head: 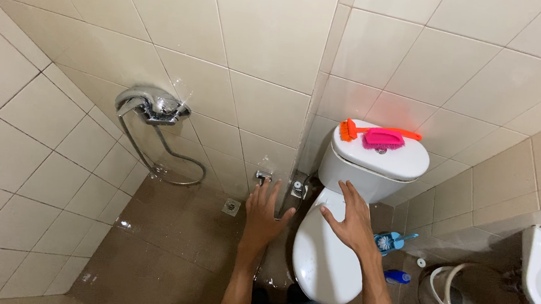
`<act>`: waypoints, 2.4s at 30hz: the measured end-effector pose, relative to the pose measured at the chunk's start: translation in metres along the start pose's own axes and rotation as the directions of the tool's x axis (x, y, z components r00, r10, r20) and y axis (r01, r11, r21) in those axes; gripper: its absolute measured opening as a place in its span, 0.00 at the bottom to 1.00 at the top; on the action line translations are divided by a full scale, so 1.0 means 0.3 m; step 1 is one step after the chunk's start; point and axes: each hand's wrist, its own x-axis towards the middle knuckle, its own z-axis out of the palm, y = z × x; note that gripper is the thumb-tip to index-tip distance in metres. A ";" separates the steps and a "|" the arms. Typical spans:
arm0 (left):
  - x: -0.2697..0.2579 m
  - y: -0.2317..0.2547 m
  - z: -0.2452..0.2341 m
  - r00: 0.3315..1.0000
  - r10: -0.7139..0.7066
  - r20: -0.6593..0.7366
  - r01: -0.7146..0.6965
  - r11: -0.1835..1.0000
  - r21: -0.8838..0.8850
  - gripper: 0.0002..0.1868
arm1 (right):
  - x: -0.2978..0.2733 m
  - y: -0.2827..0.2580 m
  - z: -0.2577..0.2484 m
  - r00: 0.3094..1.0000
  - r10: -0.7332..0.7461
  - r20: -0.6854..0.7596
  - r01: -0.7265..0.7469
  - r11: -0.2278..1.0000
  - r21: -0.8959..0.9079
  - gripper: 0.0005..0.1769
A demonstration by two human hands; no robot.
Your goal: Replacing or repairing a handheld bidet sprayer and a shower hose in a bathroom.
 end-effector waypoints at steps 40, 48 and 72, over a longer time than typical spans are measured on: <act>-0.053 0.066 0.049 0.879 -0.008 0.476 0.017 1.000 -0.016 0.46 | -0.300 -0.030 0.012 0.956 0.266 -0.123 -0.255 0.962 0.102 0.47; -0.054 0.087 0.079 0.904 0.126 0.409 -0.078 0.988 -0.133 0.44 | -0.327 0.014 0.012 0.945 0.281 -0.168 -0.269 0.959 0.091 0.47; 0.024 0.185 0.203 0.938 0.117 0.327 -0.080 0.989 -0.125 0.43 | -0.217 0.176 -0.096 0.951 0.297 -0.083 -0.287 0.951 0.111 0.47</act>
